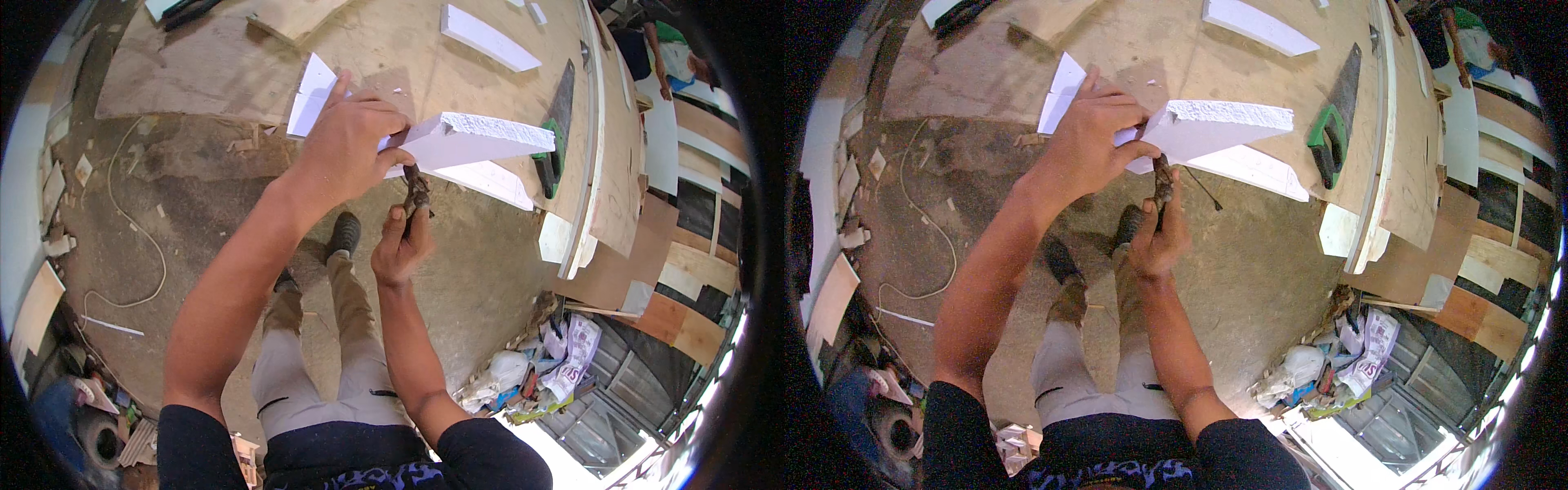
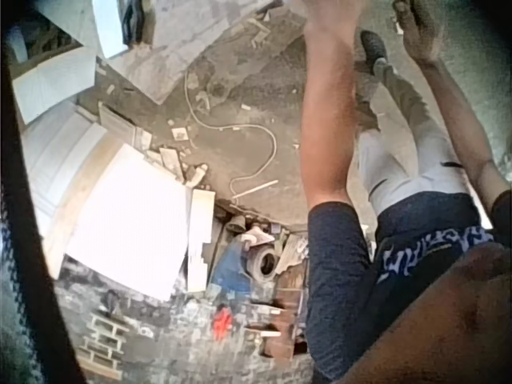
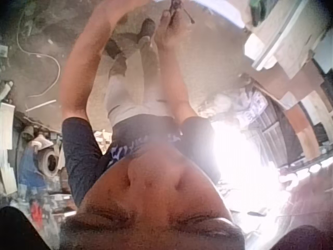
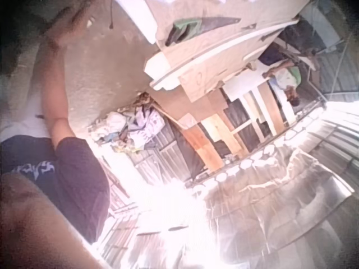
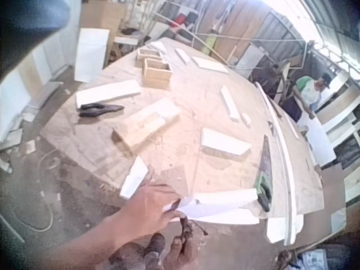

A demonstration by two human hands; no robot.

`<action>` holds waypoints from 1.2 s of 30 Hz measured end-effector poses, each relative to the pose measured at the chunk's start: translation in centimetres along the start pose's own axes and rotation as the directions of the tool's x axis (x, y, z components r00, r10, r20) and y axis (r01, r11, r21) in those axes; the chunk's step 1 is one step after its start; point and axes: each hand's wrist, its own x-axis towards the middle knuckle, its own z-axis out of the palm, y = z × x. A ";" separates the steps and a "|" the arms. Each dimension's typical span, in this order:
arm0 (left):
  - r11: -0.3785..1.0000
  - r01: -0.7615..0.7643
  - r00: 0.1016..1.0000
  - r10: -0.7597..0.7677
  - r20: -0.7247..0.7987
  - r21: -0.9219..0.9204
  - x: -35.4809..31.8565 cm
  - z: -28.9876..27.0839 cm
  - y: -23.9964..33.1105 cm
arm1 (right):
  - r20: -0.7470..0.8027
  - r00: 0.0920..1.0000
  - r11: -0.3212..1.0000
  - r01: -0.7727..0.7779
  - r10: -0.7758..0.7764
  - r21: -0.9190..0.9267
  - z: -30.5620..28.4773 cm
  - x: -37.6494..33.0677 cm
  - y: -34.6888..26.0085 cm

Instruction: The person assembles pieces of a white wooden model, aligning wood components and driving small nails into them using a hammer.

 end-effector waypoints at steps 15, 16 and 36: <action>0.997 -0.060 0.994 0.055 0.095 0.048 0.9 -0.5 -0.9 | -0.056 0.998 0.991 0.038 -0.031 0.128 0.6 -0.3 0.3; 0.997 -0.066 0.993 0.060 0.101 0.051 0.9 -0.5 -1.0 | -0.055 0.998 0.989 0.026 -0.019 0.146 0.8 -0.4 0.3; 0.993 -0.084 0.993 0.077 0.095 0.079 1.1 -0.6 -1.3 | -0.059 0.998 0.976 -0.008 0.022 0.217 1.0 -0.7 0.9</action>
